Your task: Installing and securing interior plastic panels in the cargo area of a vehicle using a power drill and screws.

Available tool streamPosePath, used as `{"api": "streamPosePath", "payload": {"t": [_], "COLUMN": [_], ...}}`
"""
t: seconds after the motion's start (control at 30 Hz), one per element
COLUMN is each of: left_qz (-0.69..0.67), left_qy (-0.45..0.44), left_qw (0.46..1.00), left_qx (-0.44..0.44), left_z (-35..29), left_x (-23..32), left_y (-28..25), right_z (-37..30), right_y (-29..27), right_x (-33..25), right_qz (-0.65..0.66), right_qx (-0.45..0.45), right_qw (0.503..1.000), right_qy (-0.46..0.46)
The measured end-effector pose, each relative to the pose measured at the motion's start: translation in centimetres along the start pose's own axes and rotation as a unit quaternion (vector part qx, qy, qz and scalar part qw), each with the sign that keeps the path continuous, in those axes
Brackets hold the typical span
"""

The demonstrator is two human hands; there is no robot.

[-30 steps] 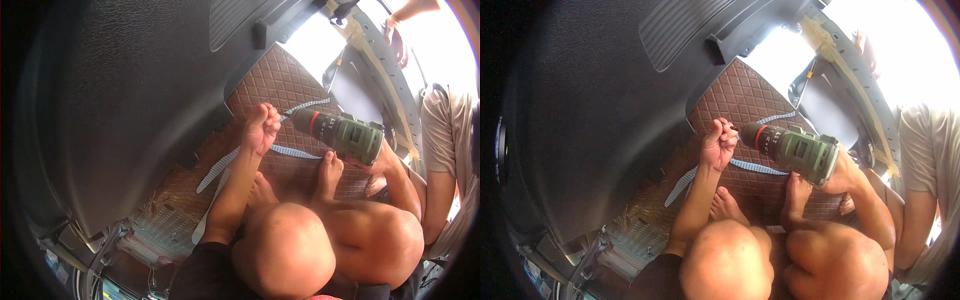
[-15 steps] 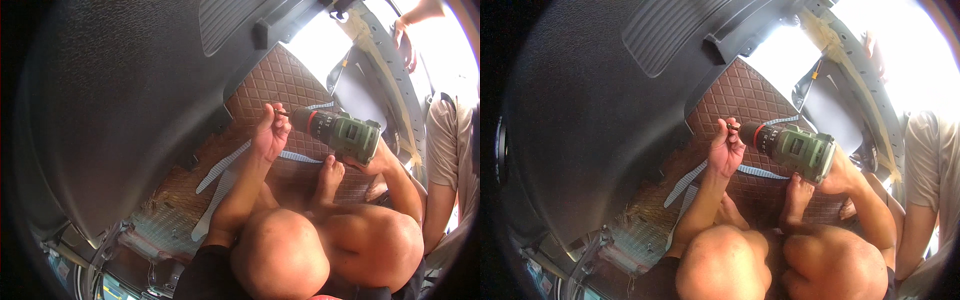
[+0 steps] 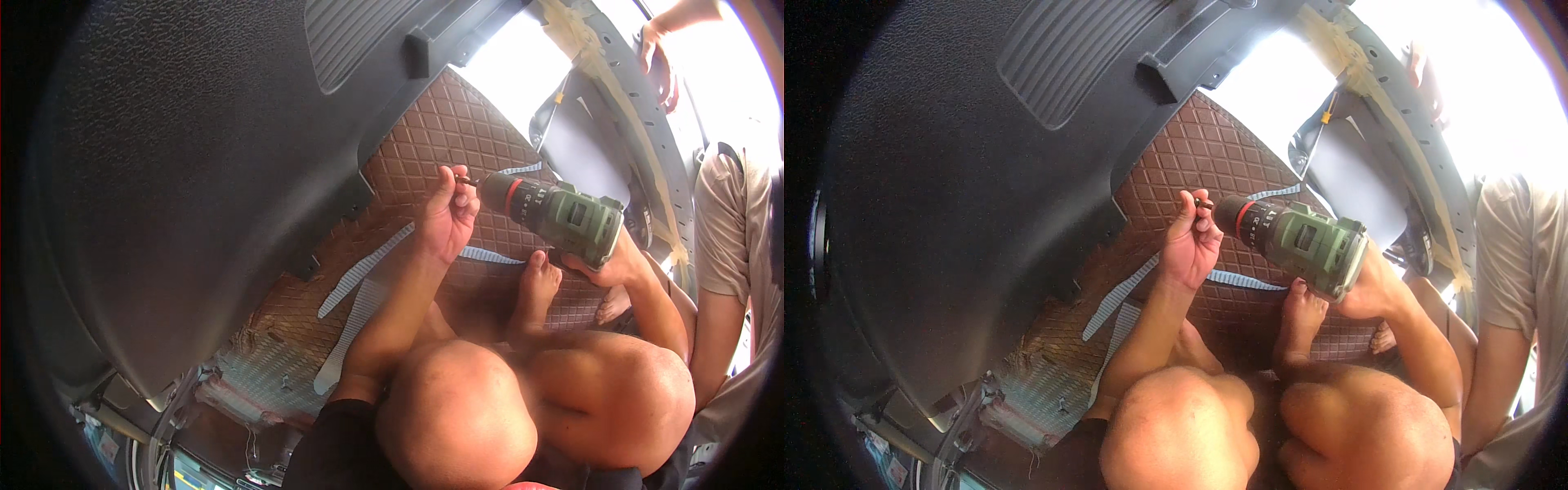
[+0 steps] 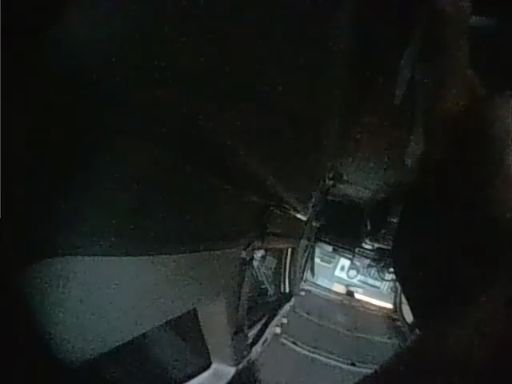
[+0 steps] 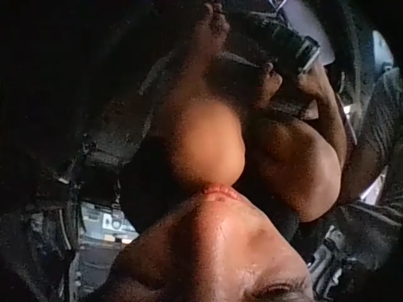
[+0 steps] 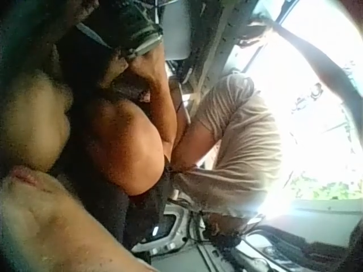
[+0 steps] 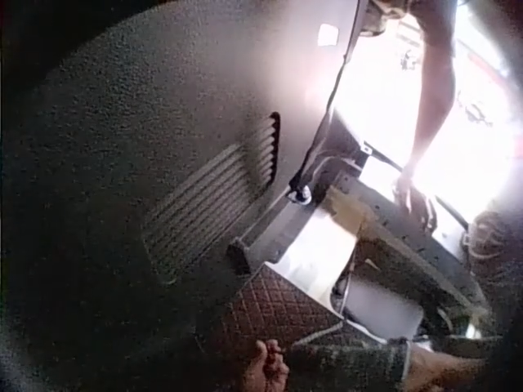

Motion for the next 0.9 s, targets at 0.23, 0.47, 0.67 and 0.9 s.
{"api": "streamPosePath", "payload": {"t": [0.23,0.47,0.67,0.9], "left_qz": [0.025,0.045,-0.080,-0.234], "left_qy": [0.017,-0.008,-0.011,0.034], "left_qw": [0.999,0.999,0.997,0.969], "left_qx": [0.015,0.020,-0.020,-0.073], "left_z": [-0.1,0.5,5.2,13.5], "left_x": [0.1,-0.6,-2.6,-2.2], "left_y": [-0.1,0.2,4.2,8.8], "right_z": [-0.3,0.0,2.2,7.7], "right_y": [0.5,-0.1,-3.5,-7.9], "right_x": [0.3,-0.4,0.8,2.4], "right_qz": [-0.039,-0.076,-0.011,-0.089], "right_qx": [-0.053,-0.009,0.055,0.095], "right_qw": [0.997,0.997,0.998,0.987], "right_qy": [0.029,0.000,0.026,0.094]}}
Point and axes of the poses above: each hand's wrist, its own z-axis towards the middle knuckle, its own y-axis out of the palm, x = y × z, the point moved 8 cm from there along z, towards the middle knuckle, and after that the axes turned 7 degrees about y, right-handed, at the moved point
